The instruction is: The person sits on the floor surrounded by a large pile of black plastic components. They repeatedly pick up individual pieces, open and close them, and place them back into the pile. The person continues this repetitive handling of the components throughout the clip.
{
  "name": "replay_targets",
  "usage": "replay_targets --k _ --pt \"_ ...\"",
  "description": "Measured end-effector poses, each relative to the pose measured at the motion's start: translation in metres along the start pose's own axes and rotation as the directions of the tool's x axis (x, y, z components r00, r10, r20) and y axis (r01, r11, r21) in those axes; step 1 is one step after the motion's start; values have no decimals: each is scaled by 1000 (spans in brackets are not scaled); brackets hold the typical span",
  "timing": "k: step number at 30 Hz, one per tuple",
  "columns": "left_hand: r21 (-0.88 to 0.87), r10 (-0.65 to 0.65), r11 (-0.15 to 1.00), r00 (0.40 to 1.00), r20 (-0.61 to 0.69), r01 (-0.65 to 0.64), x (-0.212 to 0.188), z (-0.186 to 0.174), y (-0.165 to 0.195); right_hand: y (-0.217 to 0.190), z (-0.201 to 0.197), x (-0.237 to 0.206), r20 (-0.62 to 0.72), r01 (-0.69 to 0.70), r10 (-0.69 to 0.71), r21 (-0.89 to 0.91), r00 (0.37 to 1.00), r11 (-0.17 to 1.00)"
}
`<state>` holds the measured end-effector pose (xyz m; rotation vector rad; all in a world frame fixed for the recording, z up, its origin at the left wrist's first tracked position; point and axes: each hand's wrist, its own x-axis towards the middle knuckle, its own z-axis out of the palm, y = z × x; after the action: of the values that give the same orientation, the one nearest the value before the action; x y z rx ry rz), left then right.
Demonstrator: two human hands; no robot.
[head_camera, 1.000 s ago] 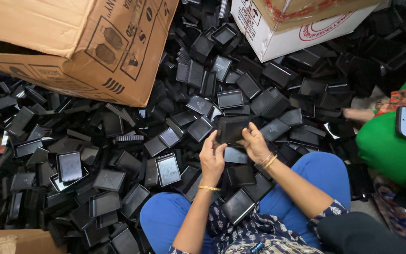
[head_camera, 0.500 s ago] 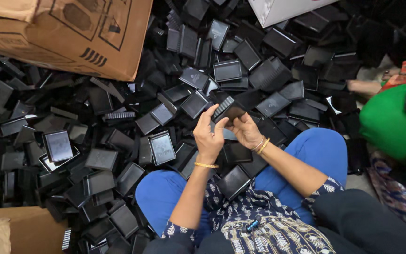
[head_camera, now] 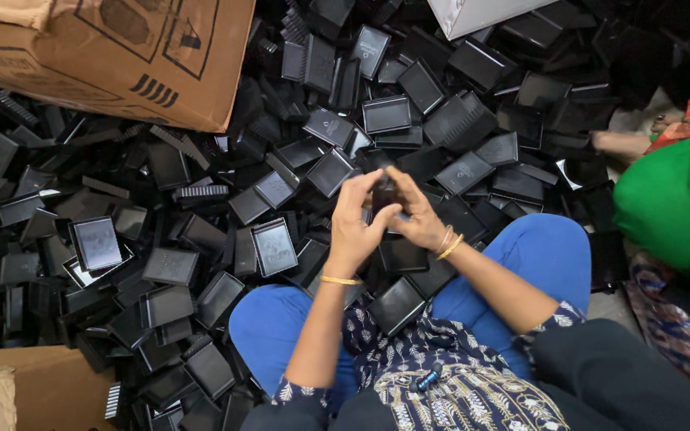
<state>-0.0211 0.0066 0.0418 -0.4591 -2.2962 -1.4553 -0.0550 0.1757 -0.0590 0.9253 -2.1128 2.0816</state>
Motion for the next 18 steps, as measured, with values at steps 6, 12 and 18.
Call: replay_targets --k 6,12,18 --pt "-317 -43 942 974 221 113 0 -19 -15 -8 -1 -11 175 -115 79 205 981 972" --pt "-491 -100 846 966 239 210 -14 -18 -26 -24 -3 -10 246 -107 21 342 969 934" --pt "-597 -187 745 953 239 297 -16 -20 -24 -36 -11 -11 234 -190 70 544 970 817"
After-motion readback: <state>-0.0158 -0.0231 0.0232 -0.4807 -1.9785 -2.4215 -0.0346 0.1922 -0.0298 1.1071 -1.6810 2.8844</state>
